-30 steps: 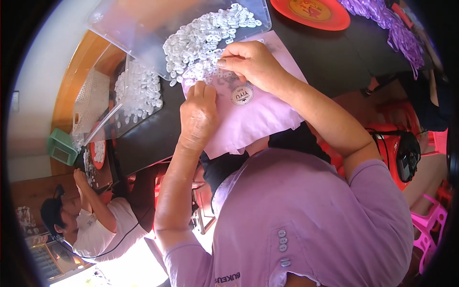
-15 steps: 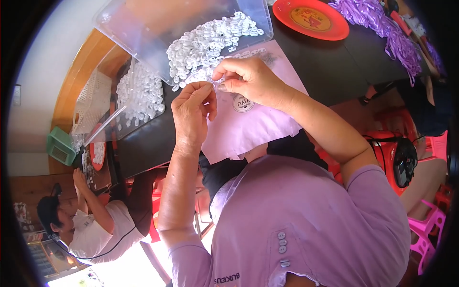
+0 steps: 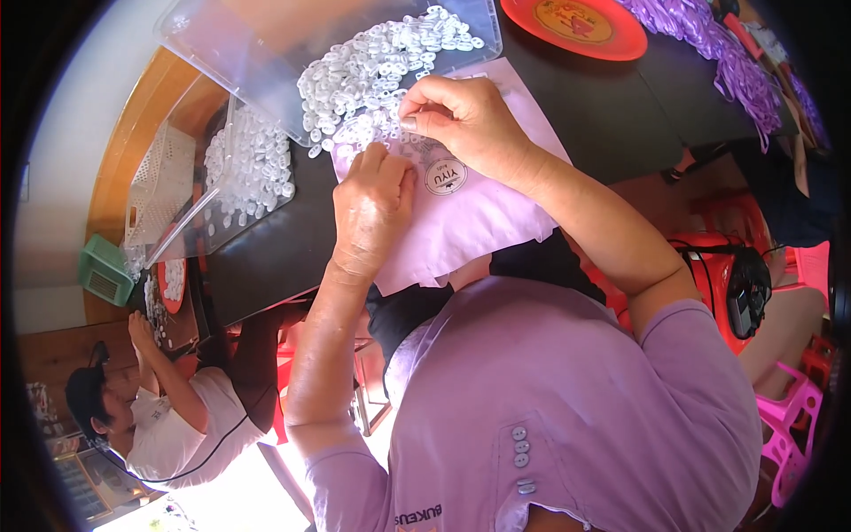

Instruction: Picking small white plastic parts from a storage container and placing them into a small plastic pouch.

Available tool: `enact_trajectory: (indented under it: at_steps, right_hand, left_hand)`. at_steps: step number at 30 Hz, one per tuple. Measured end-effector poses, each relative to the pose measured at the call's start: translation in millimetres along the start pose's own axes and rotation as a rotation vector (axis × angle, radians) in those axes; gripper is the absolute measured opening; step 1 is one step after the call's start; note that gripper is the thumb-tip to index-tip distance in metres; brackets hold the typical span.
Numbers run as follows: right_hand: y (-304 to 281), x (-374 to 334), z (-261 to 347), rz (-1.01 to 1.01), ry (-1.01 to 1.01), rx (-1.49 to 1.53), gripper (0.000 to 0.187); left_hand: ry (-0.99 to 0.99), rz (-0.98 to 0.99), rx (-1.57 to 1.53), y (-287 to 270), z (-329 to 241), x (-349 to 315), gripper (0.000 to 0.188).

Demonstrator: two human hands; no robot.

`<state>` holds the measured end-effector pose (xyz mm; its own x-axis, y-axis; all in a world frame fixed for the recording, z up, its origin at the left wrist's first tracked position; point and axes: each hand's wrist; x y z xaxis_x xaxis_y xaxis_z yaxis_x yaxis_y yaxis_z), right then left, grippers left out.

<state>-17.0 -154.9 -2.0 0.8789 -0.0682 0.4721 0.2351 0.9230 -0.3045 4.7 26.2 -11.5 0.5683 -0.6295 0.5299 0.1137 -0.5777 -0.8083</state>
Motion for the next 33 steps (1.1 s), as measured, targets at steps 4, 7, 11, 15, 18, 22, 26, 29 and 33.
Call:
enact_trajectory:
  at_steps: [4,7,11,15,18,22,26,29,33]
  right_hand:
    - [1,-1,-1,-0.03,-0.035,-0.014,0.007]
    - [0,1,-2,-0.03,-0.032,-0.005,0.007]
    - [-4,1,2,-0.031,-0.001,0.002,0.007]
    - [-3,1,-1,-0.06,-0.027,-0.018,0.007]
    - [-1,1,1,-0.018,-0.112,-0.109,0.011]
    - [2,2,-1,0.055,-0.307,-0.019,0.021]
    - [0,4,0,0.074,-0.268,0.123,0.016]
    - [-3,4,0,0.119,-0.129,0.206,0.01]
    - [-5,3,0,0.03,0.026,0.304,0.003]
  left_hand:
    - [0.198,0.11,0.244,-1,-3,8,0.009]
    - [0.254,0.13,0.275,5,1,14,0.013]
    - [0.247,0.148,0.25,5,5,20,0.014]
    - [-0.026,0.099,-0.079,-2,9,15,0.009]
    - [-0.496,0.053,-0.661,-17,6,20,0.008]
    - [-0.792,0.058,-1.109,-37,-5,34,0.009]
    - [-0.887,0.049,-1.327,-35,-5,36,0.011]
    - [-0.946,0.057,-1.454,-30,-2,37,0.012]
    - [-0.832,0.079,-1.236,-24,1,43,0.015]
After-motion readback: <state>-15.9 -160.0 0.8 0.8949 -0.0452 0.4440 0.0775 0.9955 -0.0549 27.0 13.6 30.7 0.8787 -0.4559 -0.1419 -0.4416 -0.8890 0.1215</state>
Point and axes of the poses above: each hand's wrist, its own x-axis towards the middle knuckle, its own y-axis out of the palm, z = x × y
